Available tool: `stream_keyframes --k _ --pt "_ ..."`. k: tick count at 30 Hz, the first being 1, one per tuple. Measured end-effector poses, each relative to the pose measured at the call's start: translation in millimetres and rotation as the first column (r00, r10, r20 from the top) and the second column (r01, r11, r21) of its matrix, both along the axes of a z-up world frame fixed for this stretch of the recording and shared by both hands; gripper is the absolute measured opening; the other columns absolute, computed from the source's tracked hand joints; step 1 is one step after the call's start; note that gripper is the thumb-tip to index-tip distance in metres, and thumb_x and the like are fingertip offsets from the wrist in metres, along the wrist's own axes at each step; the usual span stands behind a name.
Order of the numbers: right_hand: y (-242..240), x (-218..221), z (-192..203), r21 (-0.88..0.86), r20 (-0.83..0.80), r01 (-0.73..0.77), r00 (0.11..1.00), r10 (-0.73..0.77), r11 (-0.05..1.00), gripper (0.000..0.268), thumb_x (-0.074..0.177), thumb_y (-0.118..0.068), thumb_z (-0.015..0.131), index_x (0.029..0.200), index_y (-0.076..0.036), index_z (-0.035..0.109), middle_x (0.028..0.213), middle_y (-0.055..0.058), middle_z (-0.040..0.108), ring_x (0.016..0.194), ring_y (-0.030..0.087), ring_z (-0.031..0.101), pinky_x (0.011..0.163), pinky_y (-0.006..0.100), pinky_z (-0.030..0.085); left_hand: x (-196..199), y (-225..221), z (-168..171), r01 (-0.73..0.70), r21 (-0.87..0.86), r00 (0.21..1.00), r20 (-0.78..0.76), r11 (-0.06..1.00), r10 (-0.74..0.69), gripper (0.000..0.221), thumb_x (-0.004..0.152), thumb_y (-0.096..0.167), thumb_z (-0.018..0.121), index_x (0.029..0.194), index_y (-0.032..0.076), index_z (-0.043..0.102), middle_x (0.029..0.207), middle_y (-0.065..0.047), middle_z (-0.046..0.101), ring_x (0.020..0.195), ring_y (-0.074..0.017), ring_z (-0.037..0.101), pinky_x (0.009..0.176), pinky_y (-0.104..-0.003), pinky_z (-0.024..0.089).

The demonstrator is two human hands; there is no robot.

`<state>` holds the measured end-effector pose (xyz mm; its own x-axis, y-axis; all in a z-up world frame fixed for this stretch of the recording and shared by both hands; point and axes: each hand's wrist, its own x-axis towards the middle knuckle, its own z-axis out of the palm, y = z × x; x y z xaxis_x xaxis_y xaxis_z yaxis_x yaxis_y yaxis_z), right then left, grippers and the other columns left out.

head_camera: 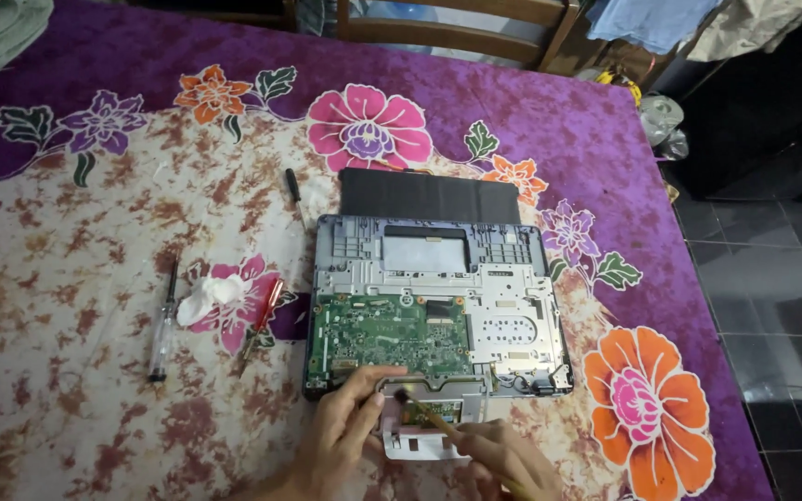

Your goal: Disassembling a laptop to access and clean internal electronic components using a screwdriver and a small brush.

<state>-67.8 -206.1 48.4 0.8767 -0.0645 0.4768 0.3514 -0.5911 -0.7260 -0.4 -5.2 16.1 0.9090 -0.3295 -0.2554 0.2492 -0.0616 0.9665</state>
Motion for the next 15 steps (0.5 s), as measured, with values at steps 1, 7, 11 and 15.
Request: stream_keyframes --k 1,7,11,15 --pt "-6 -2 -8 -0.106 -0.013 -0.087 0.996 0.086 0.991 0.013 0.093 -0.018 0.063 0.102 -0.014 0.071 0.091 0.002 0.078 0.076 0.008 0.078 0.065 0.019 0.065 -1 0 -1 -0.007 -0.010 1.000 0.016 1.000 0.008 0.050 0.098 0.042 0.045 0.136 0.021 0.071 0.076 -0.001 0.054 0.057 -0.0088 0.050 0.061 -0.027 0.071" --pt "-21 4 -20 -0.190 -0.017 -0.246 0.969 0.247 0.951 0.023 0.102 -0.026 0.049 0.114 -0.015 0.065 0.092 0.003 0.070 0.070 0.011 0.069 0.059 0.025 0.059 0 -2 -15 -0.004 -0.016 0.992 0.126 1.000 0.006 0.047 0.100 0.039 0.046 0.134 0.019 0.070 0.080 -0.001 0.066 0.054 -0.0074 0.054 0.055 -0.024 0.067" --pt "-39 2 -51 -0.211 -0.378 -0.382 0.881 0.285 0.900 0.024 0.093 -0.032 0.067 0.106 -0.012 0.073 0.103 0.006 0.077 0.064 0.005 0.070 0.045 0.018 0.063 0 0 -14 0.013 -0.038 0.991 0.136 0.999 -0.007 0.046 0.101 0.040 0.045 0.134 0.019 0.069 0.077 0.000 0.060 0.058 -0.0089 0.057 0.057 -0.024 0.069" --pt "-36 -5 -36 -0.356 -0.131 -0.330 0.944 0.304 0.874 0.032 0.095 -0.019 0.062 0.126 -0.018 0.055 0.107 0.004 0.075 0.077 0.011 0.071 0.065 0.027 0.064 0 -1 -18 0.005 -0.066 0.991 0.135 0.998 0.004 0.043 0.101 0.033 0.048 0.134 0.017 0.070 0.079 0.000 0.064 0.069 -0.0100 0.064 0.059 -0.026 0.067"
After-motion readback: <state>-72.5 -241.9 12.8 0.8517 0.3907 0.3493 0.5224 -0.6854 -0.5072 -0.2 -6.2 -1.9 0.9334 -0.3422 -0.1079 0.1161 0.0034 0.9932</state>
